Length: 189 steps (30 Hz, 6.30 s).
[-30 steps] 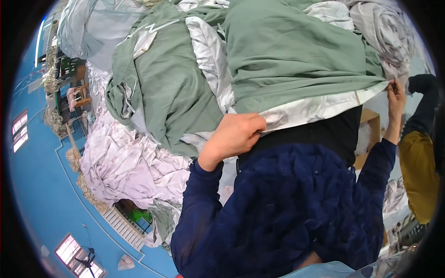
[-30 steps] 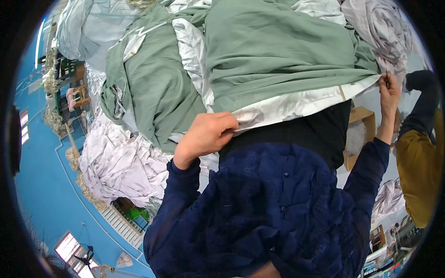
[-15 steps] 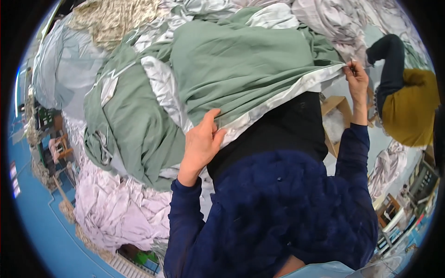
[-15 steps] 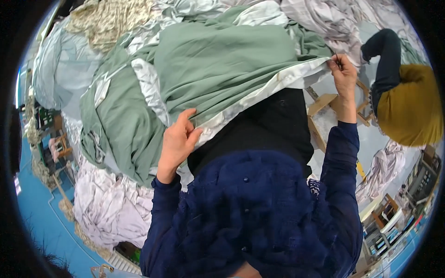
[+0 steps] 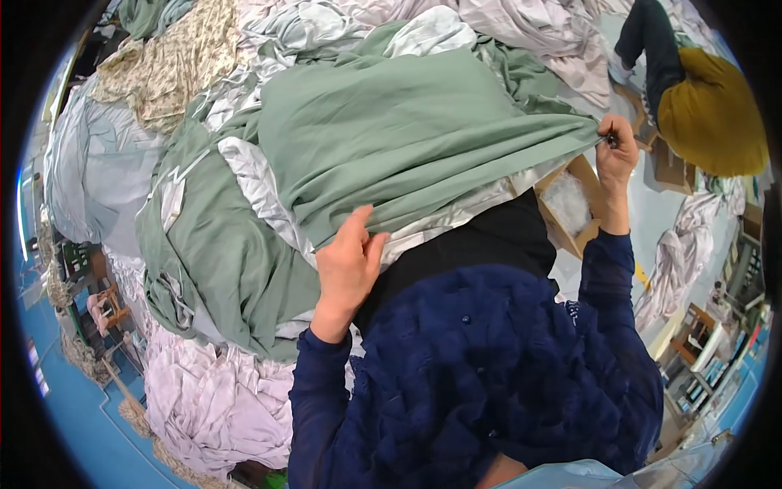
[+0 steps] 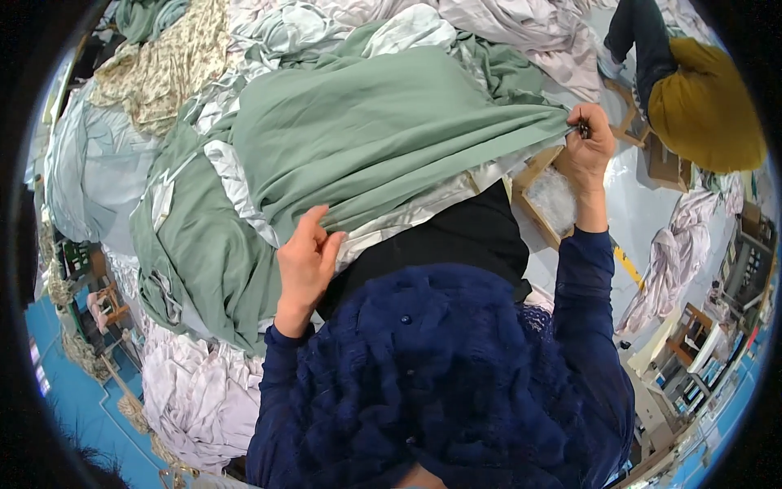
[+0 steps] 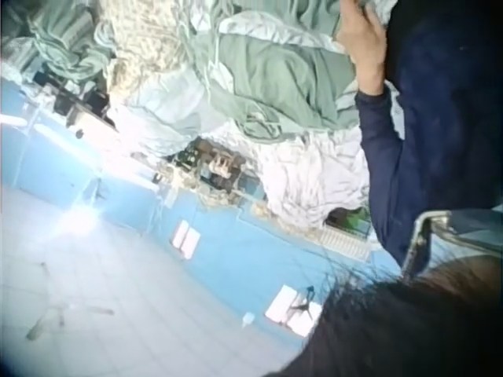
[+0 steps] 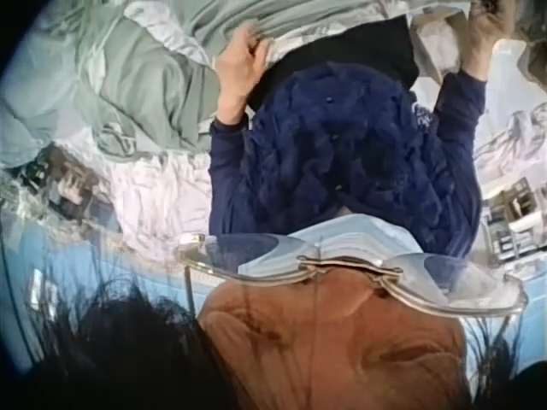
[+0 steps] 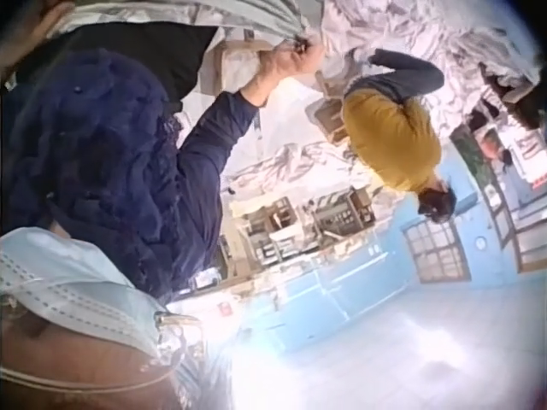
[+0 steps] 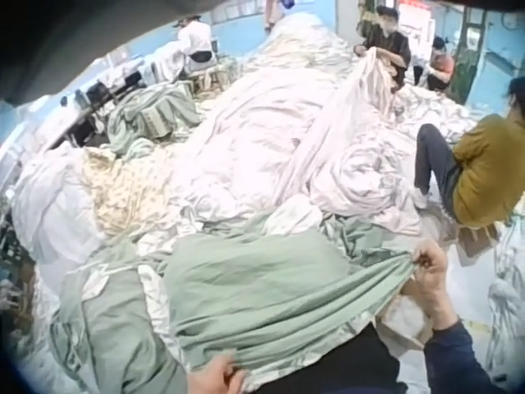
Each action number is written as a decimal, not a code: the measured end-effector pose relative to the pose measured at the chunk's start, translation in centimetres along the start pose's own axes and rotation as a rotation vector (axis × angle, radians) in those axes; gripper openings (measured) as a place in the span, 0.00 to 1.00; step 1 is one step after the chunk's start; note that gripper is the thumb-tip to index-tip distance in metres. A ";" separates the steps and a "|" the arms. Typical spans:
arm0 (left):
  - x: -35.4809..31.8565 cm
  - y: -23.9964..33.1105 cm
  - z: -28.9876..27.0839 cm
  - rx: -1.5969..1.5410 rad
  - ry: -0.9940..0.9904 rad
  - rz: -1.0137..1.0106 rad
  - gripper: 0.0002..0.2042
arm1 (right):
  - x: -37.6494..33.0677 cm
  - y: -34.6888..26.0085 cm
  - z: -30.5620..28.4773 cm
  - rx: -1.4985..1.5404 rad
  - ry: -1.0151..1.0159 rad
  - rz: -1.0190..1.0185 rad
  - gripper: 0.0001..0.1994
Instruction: Trimming excess threads from green and white pillowcases or fabric covers using thread snips.
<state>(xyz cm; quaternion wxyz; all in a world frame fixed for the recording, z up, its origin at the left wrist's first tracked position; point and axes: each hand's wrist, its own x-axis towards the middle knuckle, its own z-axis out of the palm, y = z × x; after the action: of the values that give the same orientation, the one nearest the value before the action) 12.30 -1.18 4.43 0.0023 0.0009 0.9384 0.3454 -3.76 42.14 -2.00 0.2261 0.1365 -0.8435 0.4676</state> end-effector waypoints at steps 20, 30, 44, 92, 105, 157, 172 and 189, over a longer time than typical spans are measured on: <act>3.8 2.8 0.5 0.327 -0.017 0.089 0.06 | 4.4 -3.1 0.9 0.280 0.165 0.137 0.09; -3.3 -7.6 -21.3 0.302 1.028 -0.133 0.17 | 11.2 0.1 0.4 0.542 0.309 0.217 0.06; -4.2 -17.4 -6.5 0.641 0.713 -0.365 0.10 | 9.8 13.5 -0.5 0.294 0.267 0.577 0.07; 2.9 -19.1 -6.0 -0.210 0.048 -0.101 0.08 | 11.3 22.1 -2.2 -0.080 -0.055 0.758 0.07; -6.5 -7.8 -19.8 -0.166 0.706 -0.042 0.15 | 13.8 11.0 -15.1 0.002 -0.608 0.718 0.09; 0.3 -15.5 -14.3 -0.512 0.185 -0.492 0.06 | 2.4 -24.2 33.1 0.287 -0.982 -0.224 0.22; -1.0 -10.9 -11.1 -0.343 0.035 -0.304 0.17 | 6.1 -24.3 25.0 0.360 -0.739 -0.314 0.15; 0.0 -9.8 -8.4 -0.038 0.470 -0.231 0.10 | 4.0 -20.7 20.5 0.189 -1.071 -0.470 0.21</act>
<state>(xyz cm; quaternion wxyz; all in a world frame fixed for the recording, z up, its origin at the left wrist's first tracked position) 12.23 -14.10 4.45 -0.1762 -0.1868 0.9005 0.3510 -3.20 13.75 5.67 -0.1465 0.5563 -0.7422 0.3439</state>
